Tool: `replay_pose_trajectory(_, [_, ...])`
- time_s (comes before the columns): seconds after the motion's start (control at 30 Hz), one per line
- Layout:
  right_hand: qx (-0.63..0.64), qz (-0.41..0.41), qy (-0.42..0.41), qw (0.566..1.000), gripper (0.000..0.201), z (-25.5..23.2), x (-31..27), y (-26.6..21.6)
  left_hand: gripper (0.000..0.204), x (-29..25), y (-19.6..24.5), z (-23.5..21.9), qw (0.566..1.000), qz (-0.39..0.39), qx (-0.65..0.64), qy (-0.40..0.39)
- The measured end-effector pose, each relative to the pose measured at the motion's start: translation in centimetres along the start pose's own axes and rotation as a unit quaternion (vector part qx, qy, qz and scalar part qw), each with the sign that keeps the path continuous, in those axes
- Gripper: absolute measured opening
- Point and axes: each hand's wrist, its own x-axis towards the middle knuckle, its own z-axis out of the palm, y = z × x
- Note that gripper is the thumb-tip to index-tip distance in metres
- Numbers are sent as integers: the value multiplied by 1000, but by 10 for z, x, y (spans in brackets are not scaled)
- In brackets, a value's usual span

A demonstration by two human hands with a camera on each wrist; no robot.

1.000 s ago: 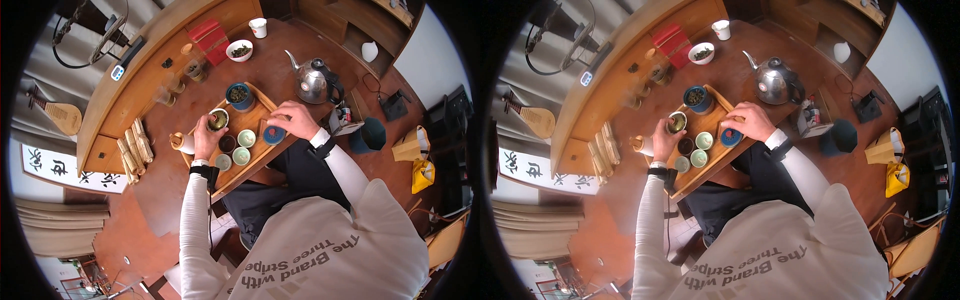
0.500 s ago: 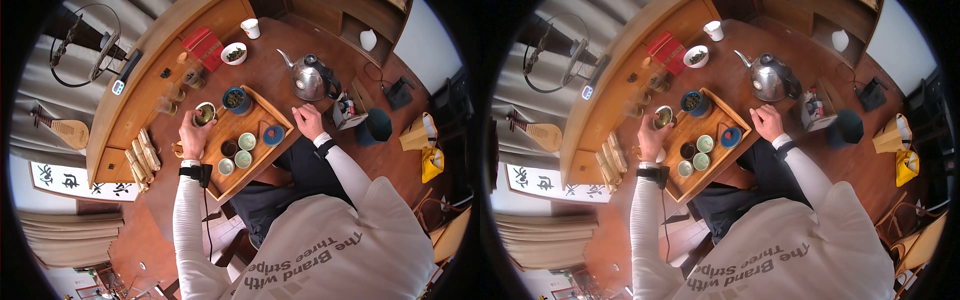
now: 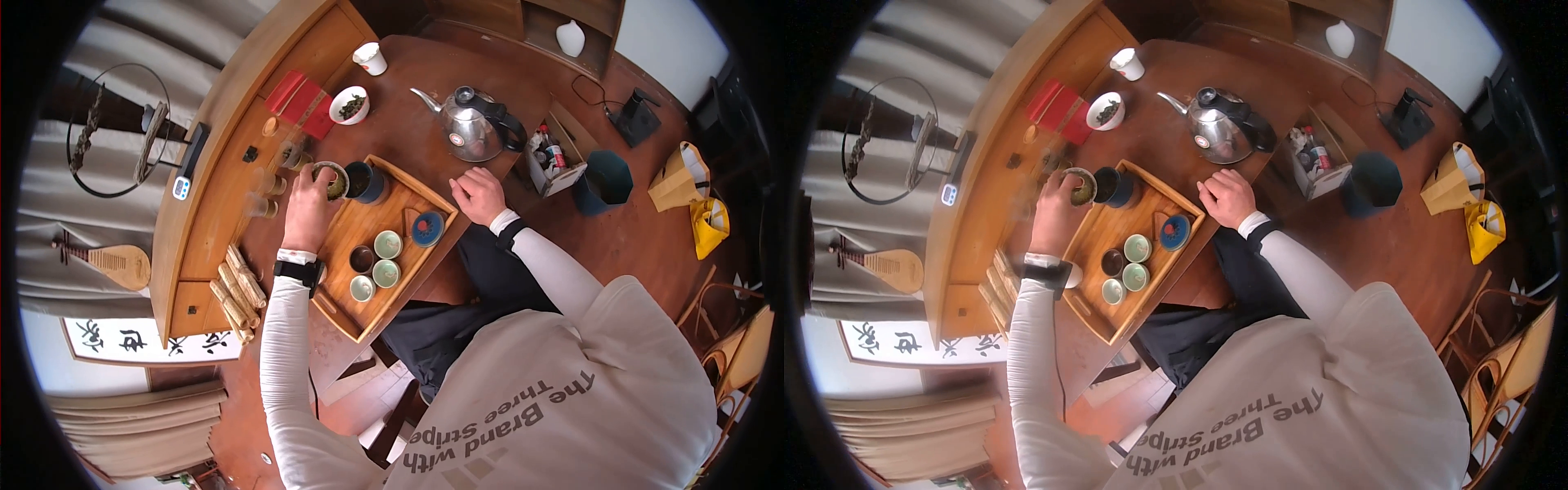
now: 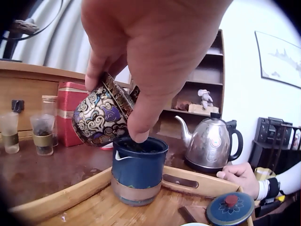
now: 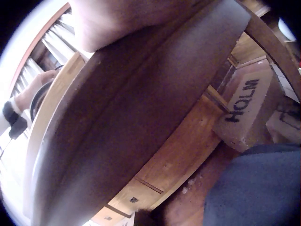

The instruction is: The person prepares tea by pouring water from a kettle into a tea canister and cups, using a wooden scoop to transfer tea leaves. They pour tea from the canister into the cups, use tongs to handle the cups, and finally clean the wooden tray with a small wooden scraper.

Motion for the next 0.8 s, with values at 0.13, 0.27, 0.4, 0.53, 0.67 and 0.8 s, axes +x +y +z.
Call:
replay_pose_trajectory(0.13, [3,22,-3,1000,27,-1,-1,-1,55,23,10,6,987,89,126,-50])
replay_pose_trajectory(0.27, [-3,20,3,1000,26,0,-3,0,44,35,14,5,964,160,205,-63])
replay_pose_trajectory(0.4, [6,16,0,1000,26,-1,-2,2,28,41,17,13,944,212,251,-43])
replay_pose_trajectory(0.53, [9,16,7,1000,26,-2,-2,0,14,43,21,20,927,224,295,-61])
replay_pose_trajectory(0.67, [6,16,3,1000,27,-1,-2,0,9,41,29,34,903,218,366,-63])
replay_pose_trajectory(0.8, [3,10,-1,1000,26,-2,-1,1,9,41,32,40,904,188,375,-86])
